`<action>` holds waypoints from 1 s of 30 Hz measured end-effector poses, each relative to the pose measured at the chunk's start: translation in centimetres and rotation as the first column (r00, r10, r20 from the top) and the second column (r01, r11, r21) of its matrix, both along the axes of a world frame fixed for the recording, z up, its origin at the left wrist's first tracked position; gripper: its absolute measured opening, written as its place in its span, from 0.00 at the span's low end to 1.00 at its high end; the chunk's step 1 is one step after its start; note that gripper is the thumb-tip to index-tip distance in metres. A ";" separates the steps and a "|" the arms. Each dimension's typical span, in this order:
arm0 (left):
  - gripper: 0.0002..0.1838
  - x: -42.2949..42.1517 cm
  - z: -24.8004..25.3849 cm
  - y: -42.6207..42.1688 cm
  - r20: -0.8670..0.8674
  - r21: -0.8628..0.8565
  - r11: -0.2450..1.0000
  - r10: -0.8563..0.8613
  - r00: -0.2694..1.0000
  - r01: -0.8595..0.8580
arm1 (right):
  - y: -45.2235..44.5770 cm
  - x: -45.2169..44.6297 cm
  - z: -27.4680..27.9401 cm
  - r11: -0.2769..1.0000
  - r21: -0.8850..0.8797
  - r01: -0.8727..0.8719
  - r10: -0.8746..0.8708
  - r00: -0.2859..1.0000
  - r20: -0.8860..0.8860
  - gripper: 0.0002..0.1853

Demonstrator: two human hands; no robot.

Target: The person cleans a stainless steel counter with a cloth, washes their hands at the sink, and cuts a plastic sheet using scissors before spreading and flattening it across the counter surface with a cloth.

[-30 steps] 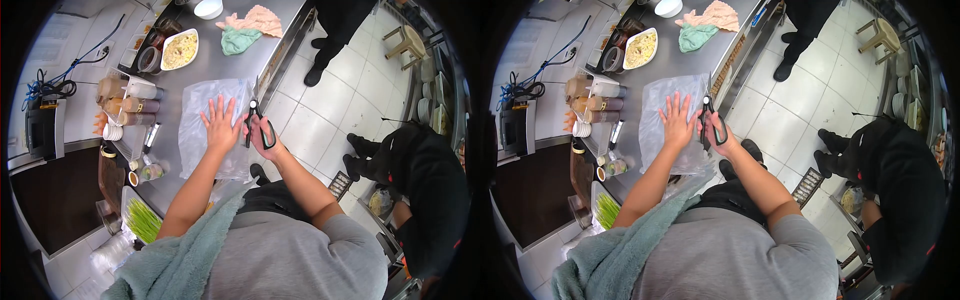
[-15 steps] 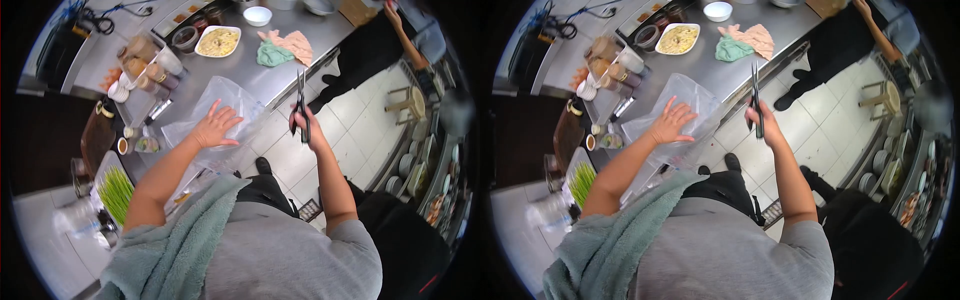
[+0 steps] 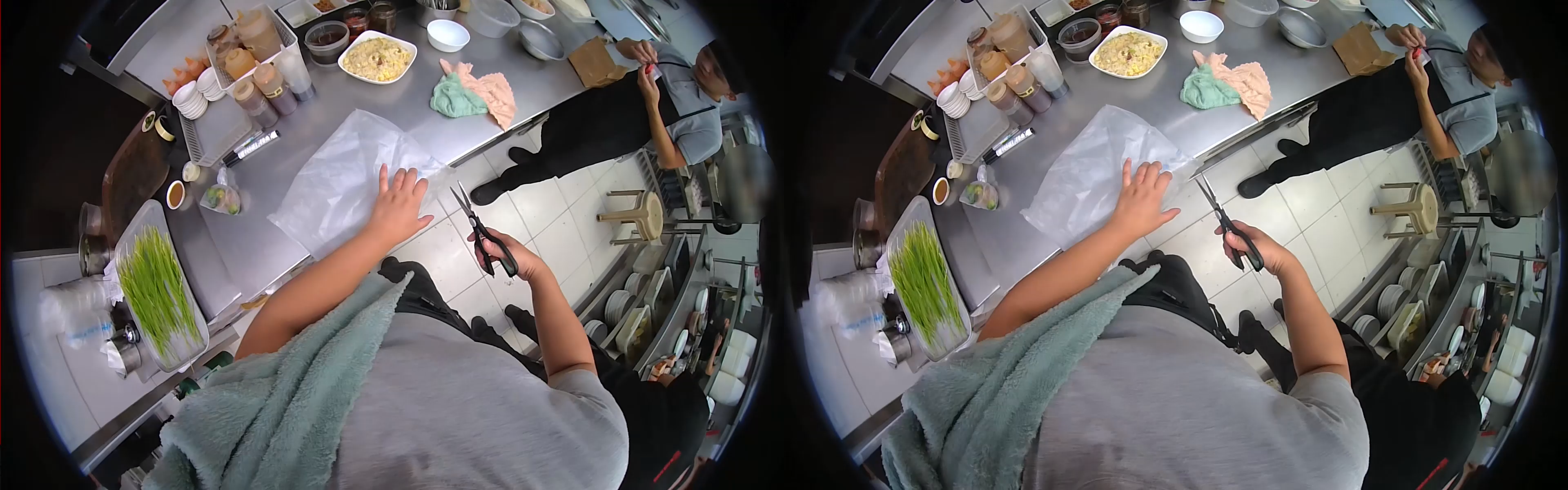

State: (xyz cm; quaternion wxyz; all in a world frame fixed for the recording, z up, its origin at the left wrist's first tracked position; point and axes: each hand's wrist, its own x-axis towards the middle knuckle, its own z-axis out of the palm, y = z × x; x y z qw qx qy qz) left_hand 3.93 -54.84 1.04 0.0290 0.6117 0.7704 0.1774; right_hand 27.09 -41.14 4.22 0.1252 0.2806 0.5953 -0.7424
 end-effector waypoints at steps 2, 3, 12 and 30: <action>0.31 0.0 -0.7 1.2 -0.029 0.055 0.998 0.020 0.999 -0.018 | 1.1 -0.4 0.4 0.998 0.031 -0.052 0.051 0.998 0.033 0.30; 0.27 0.2 -1.3 1.6 -0.043 0.081 0.996 0.036 0.998 -0.032 | 1.4 -0.2 0.4 0.996 0.031 -0.082 0.081 0.995 0.052 0.31; 0.04 2.5 -0.3 3.0 0.145 0.193 0.901 0.365 0.920 -0.388 | 9.9 -4.0 -1.1 0.909 -0.160 -0.384 0.392 0.919 0.023 0.33; 0.28 7.3 -2.9 9.5 0.622 -0.508 0.627 -0.207 -0.755 -0.590 | 13.6 -8.2 -4.9 0.849 -0.228 -0.477 0.485 0.874 -0.023 0.34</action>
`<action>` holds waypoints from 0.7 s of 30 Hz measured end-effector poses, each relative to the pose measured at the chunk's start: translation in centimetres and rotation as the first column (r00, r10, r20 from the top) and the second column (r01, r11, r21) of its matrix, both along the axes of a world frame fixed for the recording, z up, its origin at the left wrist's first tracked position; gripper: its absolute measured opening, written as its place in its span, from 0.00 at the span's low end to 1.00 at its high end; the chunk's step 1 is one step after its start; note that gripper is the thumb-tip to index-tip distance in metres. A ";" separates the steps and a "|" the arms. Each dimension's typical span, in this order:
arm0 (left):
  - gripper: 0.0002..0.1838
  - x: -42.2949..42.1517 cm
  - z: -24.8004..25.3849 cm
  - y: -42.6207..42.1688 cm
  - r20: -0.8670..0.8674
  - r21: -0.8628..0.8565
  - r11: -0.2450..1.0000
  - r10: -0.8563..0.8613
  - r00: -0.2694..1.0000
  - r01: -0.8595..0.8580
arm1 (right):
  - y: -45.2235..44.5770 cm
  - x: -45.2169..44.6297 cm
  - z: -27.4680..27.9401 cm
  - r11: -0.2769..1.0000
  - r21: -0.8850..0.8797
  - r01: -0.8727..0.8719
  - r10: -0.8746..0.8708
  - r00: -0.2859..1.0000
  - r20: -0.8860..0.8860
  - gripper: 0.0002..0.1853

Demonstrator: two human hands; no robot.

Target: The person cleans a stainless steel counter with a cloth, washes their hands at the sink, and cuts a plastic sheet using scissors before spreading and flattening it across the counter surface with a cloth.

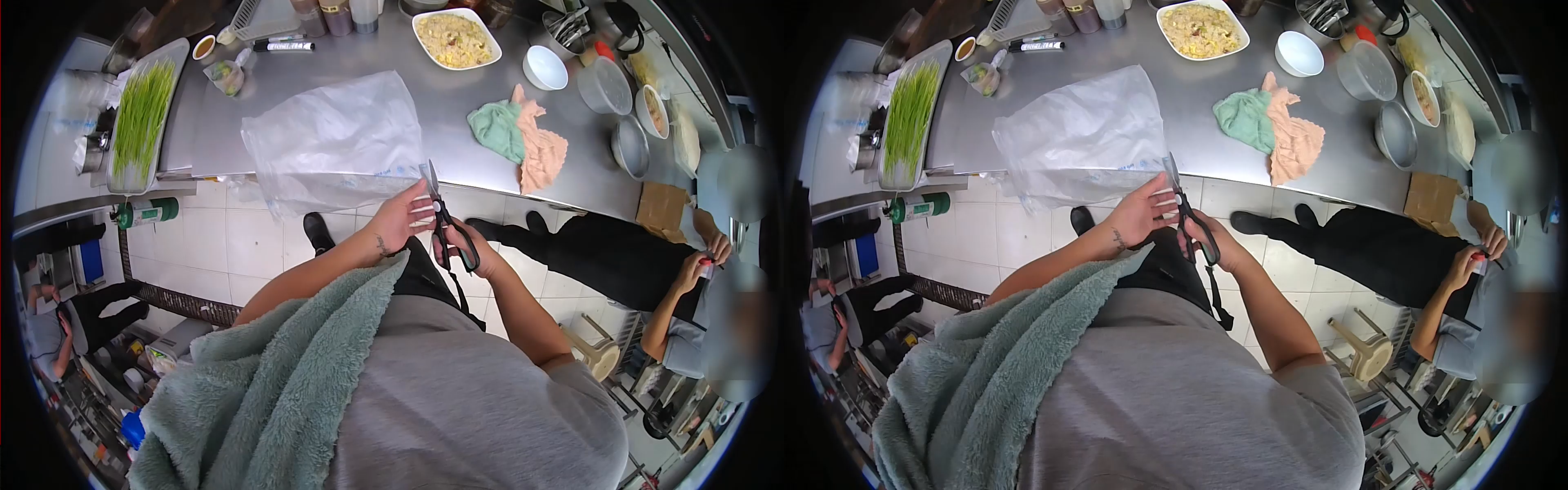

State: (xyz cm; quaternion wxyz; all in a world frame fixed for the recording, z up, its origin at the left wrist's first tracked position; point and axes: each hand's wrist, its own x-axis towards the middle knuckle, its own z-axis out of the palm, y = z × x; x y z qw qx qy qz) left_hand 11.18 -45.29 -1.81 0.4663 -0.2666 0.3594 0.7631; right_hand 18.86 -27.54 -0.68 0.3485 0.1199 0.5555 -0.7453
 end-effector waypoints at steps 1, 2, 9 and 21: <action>0.26 0.2 -0.4 0.2 -0.020 -0.019 0.999 0.032 0.999 -0.032 | -0.2 -0.2 0.0 1.000 0.008 -0.003 0.003 1.000 -0.003 0.35; 0.24 0.3 -0.8 0.2 -0.041 -0.040 0.997 0.063 0.997 -0.064 | -0.5 -0.3 -0.2 0.999 -0.019 0.048 -0.048 0.999 0.001 0.33; 0.17 0.7 -1.0 0.6 -0.069 -0.218 0.969 0.108 0.992 -0.121 | -0.9 -0.7 -1.0 0.992 -0.049 0.116 -0.118 0.992 -0.040 0.27; 0.13 2.1 1.6 -0.4 -0.054 -0.288 0.931 -0.250 0.967 0.224 | -2.5 -5.4 -0.2 0.887 -0.169 0.430 -0.439 0.898 -0.018 0.33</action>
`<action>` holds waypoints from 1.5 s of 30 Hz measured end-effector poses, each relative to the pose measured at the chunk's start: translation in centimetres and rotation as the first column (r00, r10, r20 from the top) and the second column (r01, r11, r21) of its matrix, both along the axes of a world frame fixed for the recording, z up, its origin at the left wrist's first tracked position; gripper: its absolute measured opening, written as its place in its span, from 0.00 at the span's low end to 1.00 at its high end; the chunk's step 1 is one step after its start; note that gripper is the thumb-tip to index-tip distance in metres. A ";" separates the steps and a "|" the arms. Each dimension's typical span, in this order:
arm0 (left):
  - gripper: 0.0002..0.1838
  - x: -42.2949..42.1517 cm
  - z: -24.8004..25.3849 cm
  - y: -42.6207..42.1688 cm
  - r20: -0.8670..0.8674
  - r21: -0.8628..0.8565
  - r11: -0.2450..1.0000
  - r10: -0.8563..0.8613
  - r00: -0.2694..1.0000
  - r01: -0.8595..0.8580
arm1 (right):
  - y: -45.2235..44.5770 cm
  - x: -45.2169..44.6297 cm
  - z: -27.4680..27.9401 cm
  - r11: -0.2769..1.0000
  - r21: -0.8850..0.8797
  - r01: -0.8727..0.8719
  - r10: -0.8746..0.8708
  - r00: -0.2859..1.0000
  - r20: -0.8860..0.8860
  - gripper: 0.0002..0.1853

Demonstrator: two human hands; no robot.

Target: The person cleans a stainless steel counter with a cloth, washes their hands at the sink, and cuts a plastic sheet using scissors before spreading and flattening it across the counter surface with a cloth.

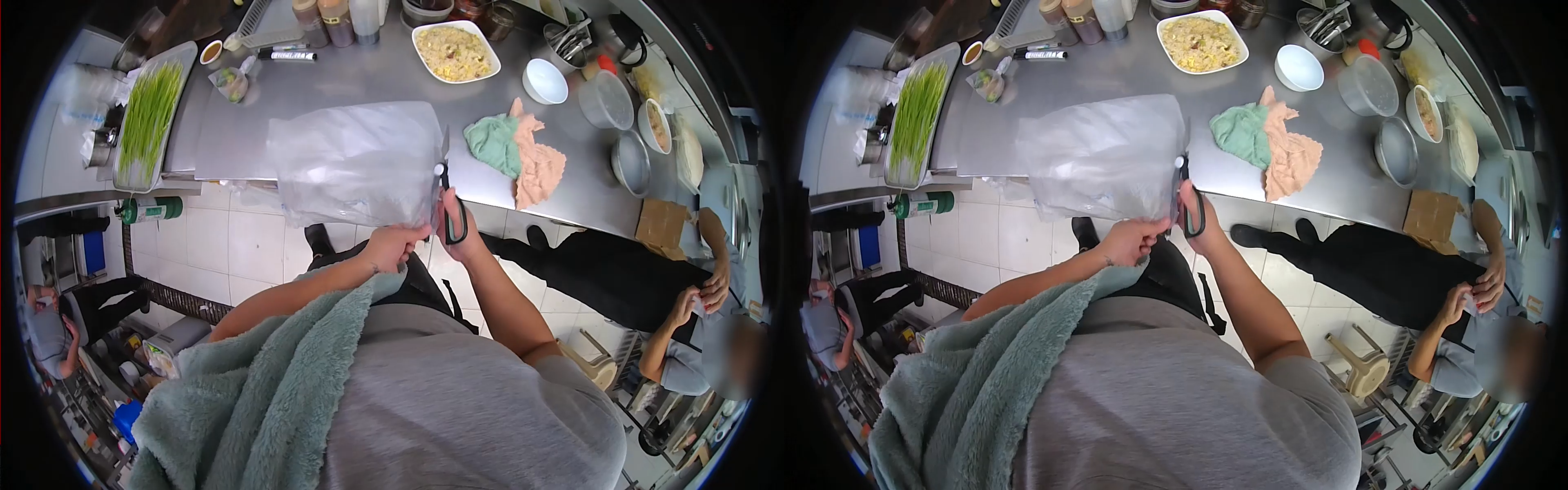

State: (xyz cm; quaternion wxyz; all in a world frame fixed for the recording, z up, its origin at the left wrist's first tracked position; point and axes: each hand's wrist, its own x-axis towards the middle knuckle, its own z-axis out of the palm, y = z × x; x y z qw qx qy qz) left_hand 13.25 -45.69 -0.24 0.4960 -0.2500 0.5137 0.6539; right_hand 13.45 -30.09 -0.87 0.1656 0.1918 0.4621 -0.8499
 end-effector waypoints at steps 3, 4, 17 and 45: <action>0.15 0.4 0.9 -0.5 0.029 0.029 0.993 -0.115 0.993 0.114 | 2.8 -3.0 -2.6 0.997 0.054 -0.050 0.052 0.998 -0.040 0.33; 0.16 0.3 1.0 -0.7 0.017 0.038 0.986 -0.163 0.987 0.162 | 2.4 -3.5 0.1 0.999 0.049 -0.021 0.025 0.997 -0.071 0.33; 0.11 -5.0 13.1 -15.0 -0.331 -0.377 0.834 -0.528 0.782 0.403 | 5.9 -7.2 4.8 0.788 0.596 0.155 -0.018 0.973 -0.229 0.35; 0.06 -16.4 25.5 -55.8 -0.578 0.756 0.566 0.813 0.070 -0.328 | -26.7 -49.0 16.4 -0.512 0.570 0.642 0.716 0.686 -0.129 0.13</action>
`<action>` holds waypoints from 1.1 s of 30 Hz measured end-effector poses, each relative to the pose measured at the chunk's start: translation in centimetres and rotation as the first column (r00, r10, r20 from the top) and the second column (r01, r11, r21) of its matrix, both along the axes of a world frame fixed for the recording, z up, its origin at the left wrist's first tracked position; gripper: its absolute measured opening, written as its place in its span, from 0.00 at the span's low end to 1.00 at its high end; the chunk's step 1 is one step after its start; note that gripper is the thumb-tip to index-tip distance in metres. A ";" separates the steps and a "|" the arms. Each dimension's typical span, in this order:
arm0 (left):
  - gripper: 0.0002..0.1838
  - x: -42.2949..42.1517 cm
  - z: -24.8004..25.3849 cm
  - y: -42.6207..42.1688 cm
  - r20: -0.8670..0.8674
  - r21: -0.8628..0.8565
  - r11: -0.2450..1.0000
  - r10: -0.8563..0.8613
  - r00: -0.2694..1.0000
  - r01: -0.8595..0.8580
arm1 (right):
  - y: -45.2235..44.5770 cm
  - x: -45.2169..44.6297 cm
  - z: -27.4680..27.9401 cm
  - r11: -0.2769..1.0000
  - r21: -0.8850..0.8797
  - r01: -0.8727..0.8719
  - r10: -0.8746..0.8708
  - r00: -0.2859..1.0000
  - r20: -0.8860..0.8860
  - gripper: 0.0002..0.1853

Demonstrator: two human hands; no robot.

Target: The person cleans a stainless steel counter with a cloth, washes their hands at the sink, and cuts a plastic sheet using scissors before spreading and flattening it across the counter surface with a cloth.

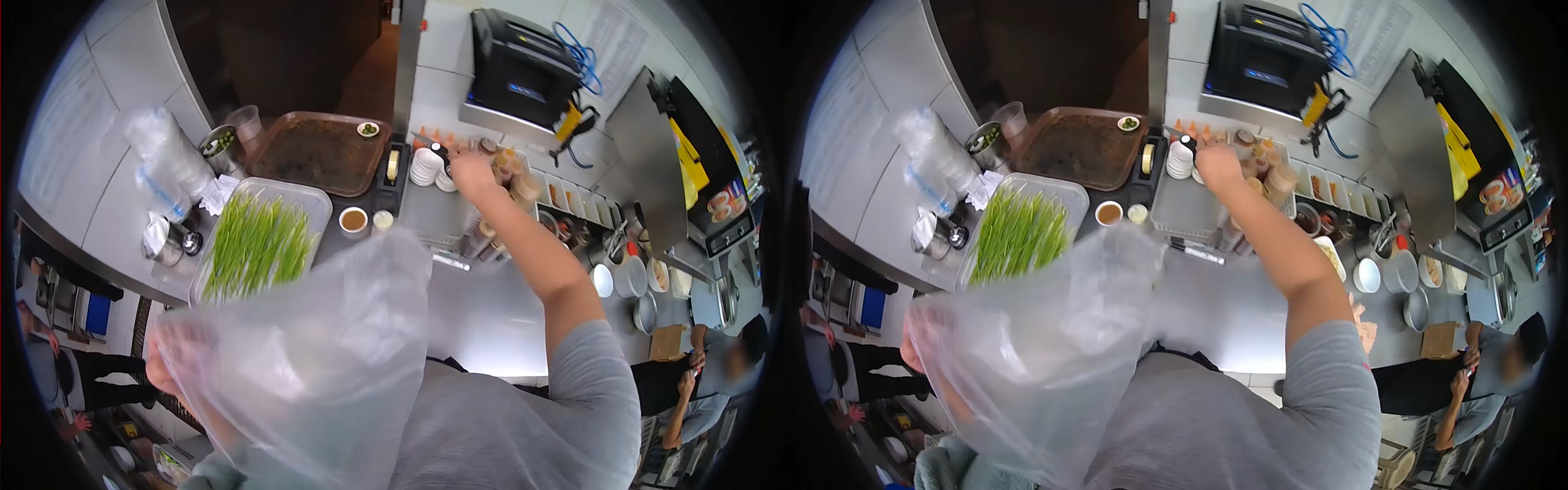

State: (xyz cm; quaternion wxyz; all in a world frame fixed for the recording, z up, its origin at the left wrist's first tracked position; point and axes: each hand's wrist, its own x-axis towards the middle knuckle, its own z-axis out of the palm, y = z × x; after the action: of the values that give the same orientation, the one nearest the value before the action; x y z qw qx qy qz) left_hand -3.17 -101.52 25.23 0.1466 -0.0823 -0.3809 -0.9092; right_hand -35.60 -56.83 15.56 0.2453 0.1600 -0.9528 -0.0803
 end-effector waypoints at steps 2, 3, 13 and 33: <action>0.05 -0.6 -1.2 -1.8 0.036 -0.012 1.000 0.018 0.999 -0.018 | -2.0 -5.0 0.1 0.985 0.169 -0.034 0.045 0.997 -0.063 0.10; 0.05 -0.8 -1.7 -2.6 0.071 -0.015 0.999 0.045 0.996 -0.044 | -3.2 -7.1 0.4 0.965 0.253 -0.074 0.080 0.997 -0.016 0.10; 0.05 -5.9 -5.7 -5.6 0.288 -0.026 0.993 0.119 0.950 -0.117 | -8.4 -17.4 2.8 0.785 0.556 -0.274 0.128 0.949 0.288 0.07; 0.04 -12.7 -6.2 5.7 0.390 -0.012 0.954 -0.272 0.880 0.300 | -5.0 11.0 1.3 0.605 -0.533 -0.591 0.723 0.688 0.058 0.14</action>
State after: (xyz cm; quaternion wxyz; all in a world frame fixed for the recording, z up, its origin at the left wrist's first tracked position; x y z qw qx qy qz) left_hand -15.83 -95.80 19.01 -0.0697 0.0365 -0.4184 -0.9049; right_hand -24.60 -61.85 16.90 0.1573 0.4462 -0.8372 0.2742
